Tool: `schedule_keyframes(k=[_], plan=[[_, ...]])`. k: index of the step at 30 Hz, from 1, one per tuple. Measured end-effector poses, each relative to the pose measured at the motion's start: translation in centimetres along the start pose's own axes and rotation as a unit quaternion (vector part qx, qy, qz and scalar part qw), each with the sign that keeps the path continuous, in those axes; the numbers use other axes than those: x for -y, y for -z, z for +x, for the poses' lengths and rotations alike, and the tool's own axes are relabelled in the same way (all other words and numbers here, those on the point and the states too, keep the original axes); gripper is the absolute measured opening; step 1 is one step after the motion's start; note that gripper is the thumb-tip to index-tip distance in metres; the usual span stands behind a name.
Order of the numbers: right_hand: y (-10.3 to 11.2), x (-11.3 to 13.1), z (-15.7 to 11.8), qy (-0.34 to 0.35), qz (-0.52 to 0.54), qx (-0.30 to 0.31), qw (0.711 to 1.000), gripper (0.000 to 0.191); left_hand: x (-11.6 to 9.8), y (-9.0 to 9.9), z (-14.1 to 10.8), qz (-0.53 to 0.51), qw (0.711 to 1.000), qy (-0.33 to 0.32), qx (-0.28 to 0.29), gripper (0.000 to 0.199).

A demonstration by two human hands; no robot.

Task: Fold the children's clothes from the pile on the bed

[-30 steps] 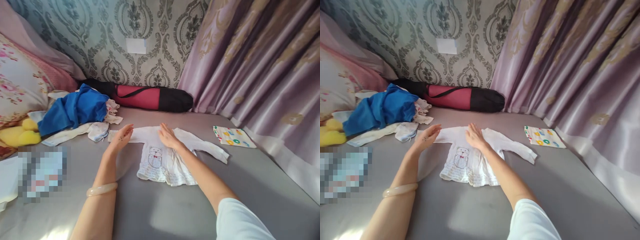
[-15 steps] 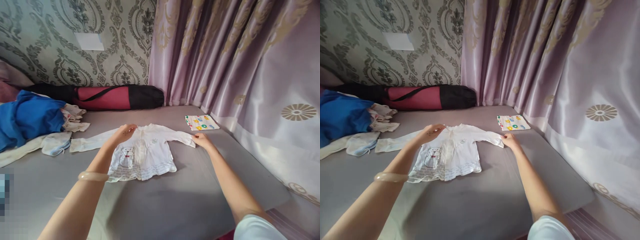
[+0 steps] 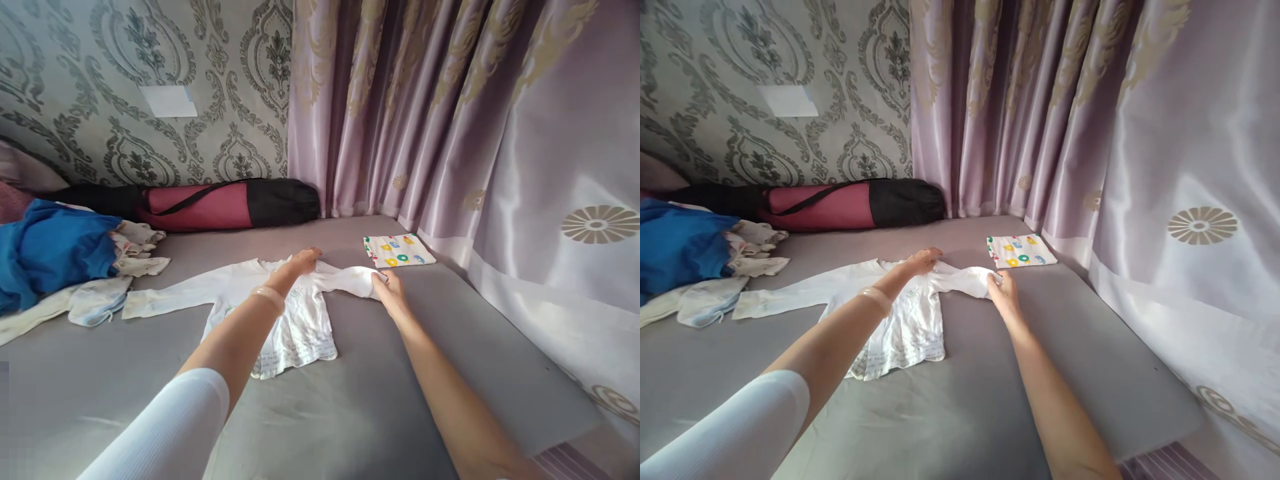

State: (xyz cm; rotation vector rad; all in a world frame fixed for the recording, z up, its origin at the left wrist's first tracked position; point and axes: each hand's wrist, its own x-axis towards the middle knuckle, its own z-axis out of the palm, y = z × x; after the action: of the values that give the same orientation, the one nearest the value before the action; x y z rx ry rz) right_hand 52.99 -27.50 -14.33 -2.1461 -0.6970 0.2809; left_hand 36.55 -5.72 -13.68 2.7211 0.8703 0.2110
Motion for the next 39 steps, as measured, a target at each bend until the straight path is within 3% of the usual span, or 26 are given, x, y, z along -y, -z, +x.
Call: schedule_keyframes(k=[4,7,13,20,25,29,30,31,33,35,36,39], plan=[[-1.5,-0.3,0.2,-0.026,0.191,-0.006,0.981,0.05,-0.1,-0.7,0.3,0.018,0.999,0.025,0.019,0.028],[-1.6,-0.3,0.3,-0.026,0.219,0.007,0.975,0.055,-0.2,-0.9,-0.4,0.02,0.999,0.043,0.004,0.025],[0.2,0.0,0.6,0.05,0.004,-0.037,0.998,0.046,-1.2,-1.4,-2.2,0.013,0.992,0.109,-0.068,0.032],[1.0,0.3,0.5,0.02,-0.264,-0.023,0.964,0.048,-3.0,-1.5,-2.9,0.031,0.983,0.16,-0.081,0.032],[0.9,0.1,0.3,0.03,-0.289,-0.002,0.957,0.039,-2.7,-1.7,-2.5,0.058,0.985,0.155,-0.051,0.033],[1.9,1.2,-1.2,0.091,-0.287,-0.081,0.95,0.036,-2.3,-1.4,-1.9,0.054,0.987,0.147,-0.039,0.033],[2.1,1.6,-2.0,0.106,-0.282,-0.078,0.95,0.034,-2.2,-1.2,-1.7,0.052,0.987,0.145,-0.036,0.033],[2.3,2.1,-3.0,0.119,-0.271,-0.046,0.954,0.031,-2.2,-1.0,-1.6,0.051,0.988,0.141,-0.034,0.033],[2.1,2.9,-5.4,0.131,-0.225,0.093,0.961,0.034,-2.3,-0.7,-1.4,0.053,0.99,0.124,-0.035,0.033],[1.4,3.4,-8.0,0.132,-0.165,0.257,0.943,0.04,-2.5,-0.6,-1.3,0.058,0.993,0.095,-0.04,0.031],[1.1,3.6,-9.2,0.125,-0.143,0.31,0.931,0.041,-2.6,-0.6,-1.2,0.059,0.994,0.083,-0.042,0.029],[0.2,3.9,-11.8,0.09,-0.125,0.362,0.919,0.041,-2.8,-0.8,-1.2,0.056,0.995,0.065,-0.049,0.026]])
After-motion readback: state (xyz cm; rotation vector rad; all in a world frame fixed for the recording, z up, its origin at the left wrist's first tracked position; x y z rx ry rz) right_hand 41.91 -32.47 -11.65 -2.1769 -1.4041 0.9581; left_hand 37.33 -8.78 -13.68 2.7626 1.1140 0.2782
